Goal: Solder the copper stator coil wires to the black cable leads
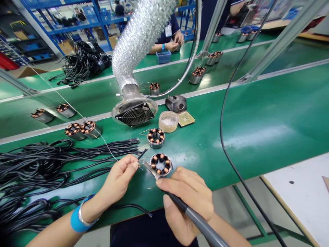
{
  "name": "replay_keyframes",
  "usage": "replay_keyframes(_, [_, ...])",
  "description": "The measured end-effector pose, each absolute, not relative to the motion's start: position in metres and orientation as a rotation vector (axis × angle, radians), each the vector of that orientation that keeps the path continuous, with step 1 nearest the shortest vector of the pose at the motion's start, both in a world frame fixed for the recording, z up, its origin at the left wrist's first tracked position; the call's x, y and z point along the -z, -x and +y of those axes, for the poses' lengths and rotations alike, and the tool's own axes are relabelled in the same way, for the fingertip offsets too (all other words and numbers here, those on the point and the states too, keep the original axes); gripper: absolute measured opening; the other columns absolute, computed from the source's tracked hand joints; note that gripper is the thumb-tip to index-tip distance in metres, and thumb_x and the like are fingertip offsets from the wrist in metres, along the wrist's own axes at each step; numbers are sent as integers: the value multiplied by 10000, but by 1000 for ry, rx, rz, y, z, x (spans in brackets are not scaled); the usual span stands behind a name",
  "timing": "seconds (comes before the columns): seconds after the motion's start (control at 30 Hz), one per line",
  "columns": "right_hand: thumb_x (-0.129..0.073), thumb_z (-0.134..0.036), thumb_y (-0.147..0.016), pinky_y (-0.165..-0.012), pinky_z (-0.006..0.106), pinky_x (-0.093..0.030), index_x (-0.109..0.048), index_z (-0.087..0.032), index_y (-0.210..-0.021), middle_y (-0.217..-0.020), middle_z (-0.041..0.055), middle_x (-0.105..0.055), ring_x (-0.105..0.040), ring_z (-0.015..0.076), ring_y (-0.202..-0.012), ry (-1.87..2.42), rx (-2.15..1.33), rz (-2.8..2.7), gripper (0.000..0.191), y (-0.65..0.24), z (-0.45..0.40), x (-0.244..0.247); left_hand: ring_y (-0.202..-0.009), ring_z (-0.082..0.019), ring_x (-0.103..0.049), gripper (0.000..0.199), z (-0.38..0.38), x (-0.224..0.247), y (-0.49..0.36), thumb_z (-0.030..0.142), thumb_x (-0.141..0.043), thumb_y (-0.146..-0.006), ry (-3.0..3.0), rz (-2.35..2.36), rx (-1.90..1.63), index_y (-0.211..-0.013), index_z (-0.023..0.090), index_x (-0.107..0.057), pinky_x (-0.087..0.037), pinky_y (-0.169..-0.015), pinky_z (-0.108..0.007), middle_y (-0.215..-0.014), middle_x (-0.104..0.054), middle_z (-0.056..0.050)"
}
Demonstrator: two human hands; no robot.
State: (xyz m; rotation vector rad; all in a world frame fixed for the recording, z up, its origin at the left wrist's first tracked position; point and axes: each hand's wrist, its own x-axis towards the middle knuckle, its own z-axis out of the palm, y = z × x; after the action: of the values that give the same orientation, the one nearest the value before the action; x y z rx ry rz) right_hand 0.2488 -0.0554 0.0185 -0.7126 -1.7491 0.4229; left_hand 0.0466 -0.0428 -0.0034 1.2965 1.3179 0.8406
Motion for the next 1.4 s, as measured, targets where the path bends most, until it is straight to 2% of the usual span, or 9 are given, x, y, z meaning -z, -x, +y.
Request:
replay_keyframes(0.6, [-539, -96, -757, -542, 320, -493, -667, -177, -1029, -691, 24, -589, -564, 158, -553, 758, -427, -1751, 312, -252, -56, -18, -583, -103, -279, 269, -42, 3, -47, 386, -475, -928, -1268, 1337, -841, -747, 188, -458, -263, -541, -216, -652, -355, 52])
replay_keyframes(0.73, [-545, -96, -798, -488, 284, -487, -637, -172, -1181, -733, 33, -616, -585, 153, -566, 753, -412, -1718, 402, -252, -51, -11, -557, -98, -238, 282, -42, 5, -43, 410, -468, -944, -1232, 1286, -804, -764, 193, -453, -226, -516, -217, -647, -331, 59])
replay_keyframes(0.83, [-557, -56, -849, -530, 251, -530, -578, -194, -1294, -797, 27, -695, -626, 133, -586, 768, -355, -1773, 467, -245, -41, -5, -557, -101, -231, 319, -43, 5, -40, 447, -444, -964, -1225, 1241, -765, -765, 197, -444, -216, -515, -224, -647, -319, 59])
replay_keyframes(0.97, [-575, -26, -860, -671, 263, -558, -632, -209, -1156, -955, 47, -741, -678, 141, -724, 688, -331, -1955, 352, -233, -25, -1, -602, -113, -280, 372, -46, 1, -39, 498, -403, -980, -1285, 1179, -735, -761, 198, -428, -250, -539, -238, -682, -363, 41])
replay_keyframes(1.13, [-509, -79, -910, -538, 246, -429, -639, -198, -1108, -692, 4, -638, -533, 125, -569, 550, -292, -2067, 265, -225, -14, 8, -660, -128, -342, 370, -47, -7, -37, 481, -348, -1006, -1401, 1127, -701, -774, 201, -415, -315, -614, -259, -714, -405, 28])
replay_keyframes(1.4, [-463, -24, -878, -593, 261, -448, -598, -198, -1109, -799, 32, -620, -554, 150, -669, 667, -229, -2052, 319, -228, -22, 7, -693, -149, -414, 318, -44, -23, -33, 403, -301, -1029, -1732, 1211, -580, -813, 209, -431, -325, -668, -292, -766, -462, 13])
